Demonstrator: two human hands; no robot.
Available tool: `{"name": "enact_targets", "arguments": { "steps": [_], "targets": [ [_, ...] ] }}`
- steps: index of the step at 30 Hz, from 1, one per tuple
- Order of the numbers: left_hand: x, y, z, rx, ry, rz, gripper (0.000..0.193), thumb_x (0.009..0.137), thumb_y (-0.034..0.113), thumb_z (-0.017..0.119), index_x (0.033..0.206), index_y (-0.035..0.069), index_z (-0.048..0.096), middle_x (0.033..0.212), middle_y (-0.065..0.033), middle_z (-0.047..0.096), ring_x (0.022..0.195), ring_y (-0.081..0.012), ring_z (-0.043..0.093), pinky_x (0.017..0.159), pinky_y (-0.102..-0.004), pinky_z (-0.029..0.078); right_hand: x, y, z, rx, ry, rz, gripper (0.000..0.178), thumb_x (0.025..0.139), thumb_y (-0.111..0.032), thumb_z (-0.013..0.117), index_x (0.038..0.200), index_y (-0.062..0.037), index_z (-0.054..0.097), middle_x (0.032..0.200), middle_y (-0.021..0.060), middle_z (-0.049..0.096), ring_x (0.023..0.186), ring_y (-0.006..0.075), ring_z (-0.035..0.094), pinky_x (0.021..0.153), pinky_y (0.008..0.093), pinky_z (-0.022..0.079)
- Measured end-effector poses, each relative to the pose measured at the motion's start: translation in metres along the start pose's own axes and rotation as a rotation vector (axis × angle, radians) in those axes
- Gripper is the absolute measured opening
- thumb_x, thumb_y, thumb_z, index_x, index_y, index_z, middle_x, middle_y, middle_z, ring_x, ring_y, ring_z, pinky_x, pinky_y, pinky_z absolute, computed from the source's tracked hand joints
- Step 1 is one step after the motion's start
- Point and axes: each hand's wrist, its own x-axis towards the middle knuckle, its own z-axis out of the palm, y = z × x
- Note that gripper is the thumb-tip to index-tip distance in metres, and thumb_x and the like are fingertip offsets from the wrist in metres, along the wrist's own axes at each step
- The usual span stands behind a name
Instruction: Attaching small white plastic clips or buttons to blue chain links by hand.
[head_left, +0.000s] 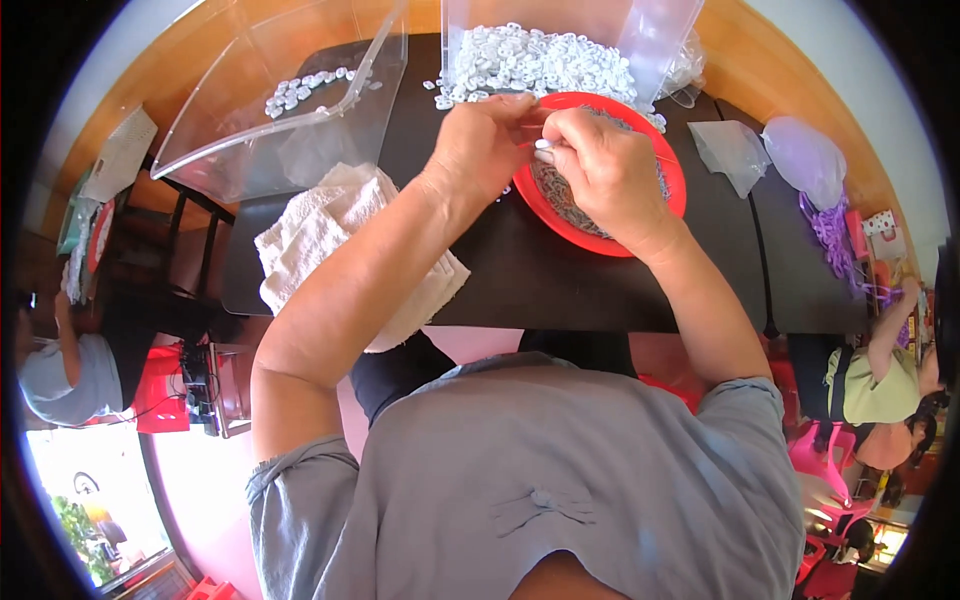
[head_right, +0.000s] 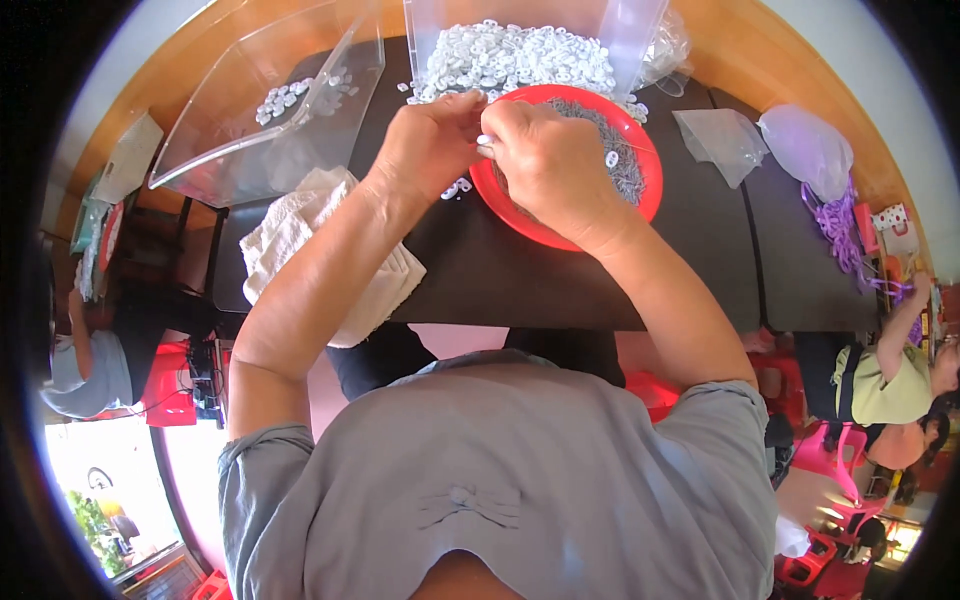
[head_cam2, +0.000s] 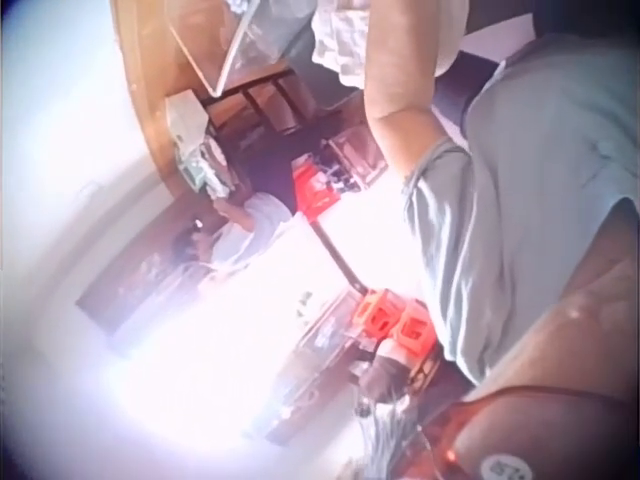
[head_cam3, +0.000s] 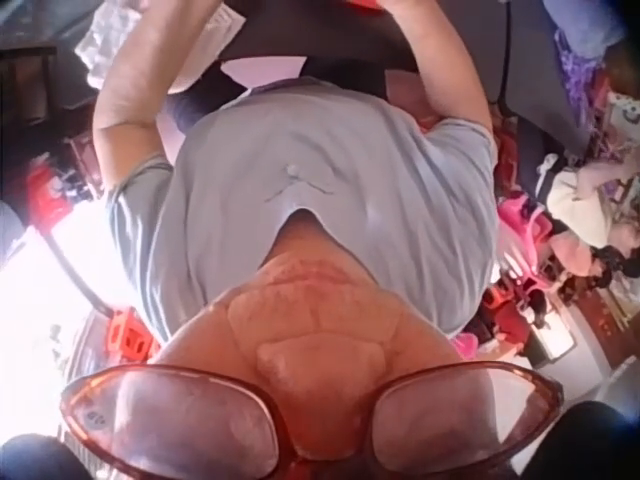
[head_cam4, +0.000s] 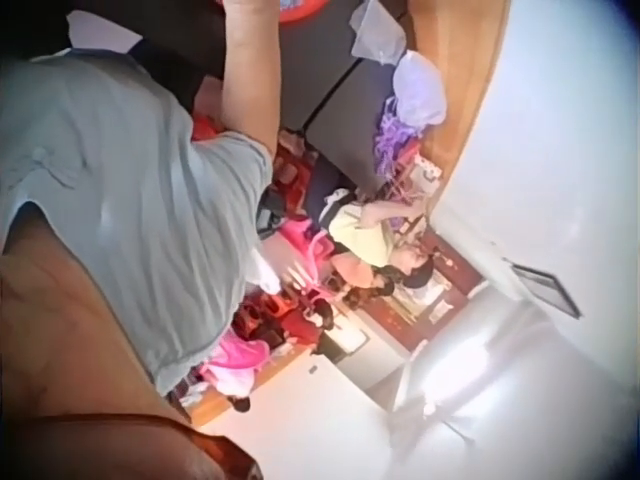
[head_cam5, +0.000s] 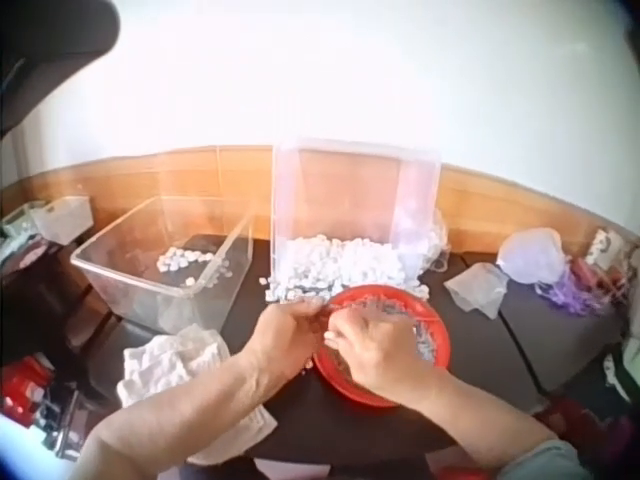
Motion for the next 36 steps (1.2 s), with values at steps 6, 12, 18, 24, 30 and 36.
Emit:
{"name": "enact_targets", "arguments": {
  "steps": [6,12,18,24,30,36],
  "targets": [
    [0.02,-0.005,0.021,-0.01,0.031,-0.039,0.019,0.095,0.012,0.049,0.096,-0.003,0.058,0.095,-0.0129,0.062,0.093,-0.0238,0.059,0.087,-0.0373,0.047,0.003,0.015,0.009,0.008,0.061,-0.092,0.02,0.077,0.008,0.061,0.094,-0.0025,0.057,0.082,0.0089,0.062,0.073,0.0257,0.063,0.062,0.033,0.051],
    [0.02,-0.02,0.029,-0.122,0.056,0.078,0.007,0.092,0.009,0.052,0.094,0.001,0.053,0.092,-0.0126,0.061,0.086,-0.0223,0.059,0.084,-0.0353,0.048,-0.002,0.012,0.016,0.386,0.132,0.188,0.012,0.081,0.006,0.061,0.092,0.0015,0.061,0.085,0.0106,0.064,0.076,0.0212,0.065,0.067,0.0294,0.051],
    [0.011,-0.013,0.029,-0.006,0.015,0.175,0.008,0.093,0.011,0.053,0.094,0.003,0.053,0.098,-0.0156,0.064,0.089,-0.0238,0.06,0.083,-0.0382,0.051,0.002,0.003,0.016,0.718,0.049,0.598,0.012,0.081,-0.003,0.067,0.091,0.0029,0.062,0.088,0.013,0.067,0.081,0.0232,0.065,0.07,0.0324,0.051],
    [0.012,-0.011,0.023,0.026,-0.05,0.186,0.006,0.092,0.01,0.055,0.092,0.004,0.054,0.096,-0.0148,0.064,0.09,-0.023,0.061,0.083,-0.0362,0.05,0.003,0.0,0.015,0.675,0.01,0.509,0.009,0.086,0.001,0.061,0.095,0.0032,0.062,0.089,0.005,0.067,0.085,0.0112,0.062,0.078,0.0259,0.051],
    [0.012,-0.014,0.022,0.094,-0.037,0.199,0.013,0.096,0.014,0.049,0.097,0.002,0.051,0.104,-0.0172,0.064,0.097,-0.0283,0.062,0.09,-0.0408,0.049,-0.003,0.004,0.021,0.753,0.016,0.566,0.011,0.086,0.002,0.059,0.096,0.0023,0.063,0.089,0.0046,0.066,0.084,0.0096,0.061,0.076,0.0242,0.049],
    [0.012,-0.012,0.02,0.129,-0.009,0.198,0.01,0.096,0.015,0.05,0.097,0.004,0.05,0.104,-0.0166,0.064,0.098,-0.0283,0.062,0.089,-0.0405,0.047,-0.005,0.003,0.019,0.743,-0.043,0.711,0.012,0.085,0.005,0.057,0.095,0.0025,0.063,0.086,0.0036,0.066,0.079,0.0071,0.06,0.068,0.0203,0.047]
  ]
}}
